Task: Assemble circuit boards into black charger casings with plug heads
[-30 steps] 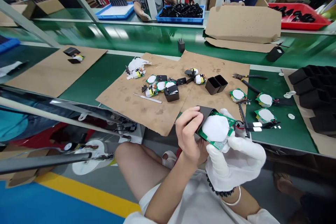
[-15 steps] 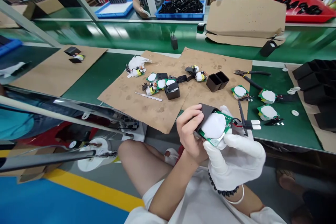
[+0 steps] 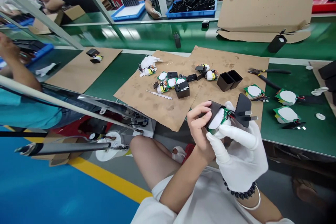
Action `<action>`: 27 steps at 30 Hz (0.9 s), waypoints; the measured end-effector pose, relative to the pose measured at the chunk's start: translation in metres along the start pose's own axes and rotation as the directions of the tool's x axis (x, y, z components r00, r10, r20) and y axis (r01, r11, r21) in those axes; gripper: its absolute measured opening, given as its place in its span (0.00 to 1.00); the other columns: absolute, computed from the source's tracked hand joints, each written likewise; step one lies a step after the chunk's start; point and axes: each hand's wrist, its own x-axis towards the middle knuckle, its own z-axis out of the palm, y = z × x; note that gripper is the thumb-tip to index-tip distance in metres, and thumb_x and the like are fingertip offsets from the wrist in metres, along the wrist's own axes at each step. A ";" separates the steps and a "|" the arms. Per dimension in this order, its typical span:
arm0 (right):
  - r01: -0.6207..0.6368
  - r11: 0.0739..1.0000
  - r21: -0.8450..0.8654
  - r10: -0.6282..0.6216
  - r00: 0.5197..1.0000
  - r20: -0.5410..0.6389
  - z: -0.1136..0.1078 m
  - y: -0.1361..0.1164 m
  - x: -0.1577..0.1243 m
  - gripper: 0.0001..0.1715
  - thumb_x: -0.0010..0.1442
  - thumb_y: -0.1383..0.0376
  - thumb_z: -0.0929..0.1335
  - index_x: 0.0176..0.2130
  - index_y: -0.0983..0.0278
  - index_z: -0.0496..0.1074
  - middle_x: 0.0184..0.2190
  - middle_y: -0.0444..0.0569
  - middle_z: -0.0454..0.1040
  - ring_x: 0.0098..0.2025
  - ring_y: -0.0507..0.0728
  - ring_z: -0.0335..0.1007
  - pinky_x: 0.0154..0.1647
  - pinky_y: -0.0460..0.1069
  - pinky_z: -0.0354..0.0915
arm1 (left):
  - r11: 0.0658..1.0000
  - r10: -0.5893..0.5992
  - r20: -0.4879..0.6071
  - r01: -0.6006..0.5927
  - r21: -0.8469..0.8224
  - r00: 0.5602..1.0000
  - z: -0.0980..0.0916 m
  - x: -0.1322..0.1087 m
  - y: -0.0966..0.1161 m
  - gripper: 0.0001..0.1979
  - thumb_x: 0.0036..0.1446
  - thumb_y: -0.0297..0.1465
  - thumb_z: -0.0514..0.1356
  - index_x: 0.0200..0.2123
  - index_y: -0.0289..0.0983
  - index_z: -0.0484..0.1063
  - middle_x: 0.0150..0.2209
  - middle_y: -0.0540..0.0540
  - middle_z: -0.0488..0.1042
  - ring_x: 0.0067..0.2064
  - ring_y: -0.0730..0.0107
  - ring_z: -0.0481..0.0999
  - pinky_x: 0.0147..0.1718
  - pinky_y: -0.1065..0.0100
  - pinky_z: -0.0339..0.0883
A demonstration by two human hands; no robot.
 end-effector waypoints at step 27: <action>-0.359 0.925 0.122 0.192 0.720 0.666 -0.092 0.090 0.100 0.27 0.54 0.54 0.79 0.53 0.53 0.80 0.55 0.48 0.79 0.60 0.64 0.75 0.64 0.60 0.71 | 0.543 -0.495 0.793 0.839 -0.036 0.355 -0.041 0.010 -0.029 0.31 0.41 0.33 0.79 0.43 0.40 0.64 0.60 0.36 0.71 0.62 0.54 0.75 0.57 0.56 0.70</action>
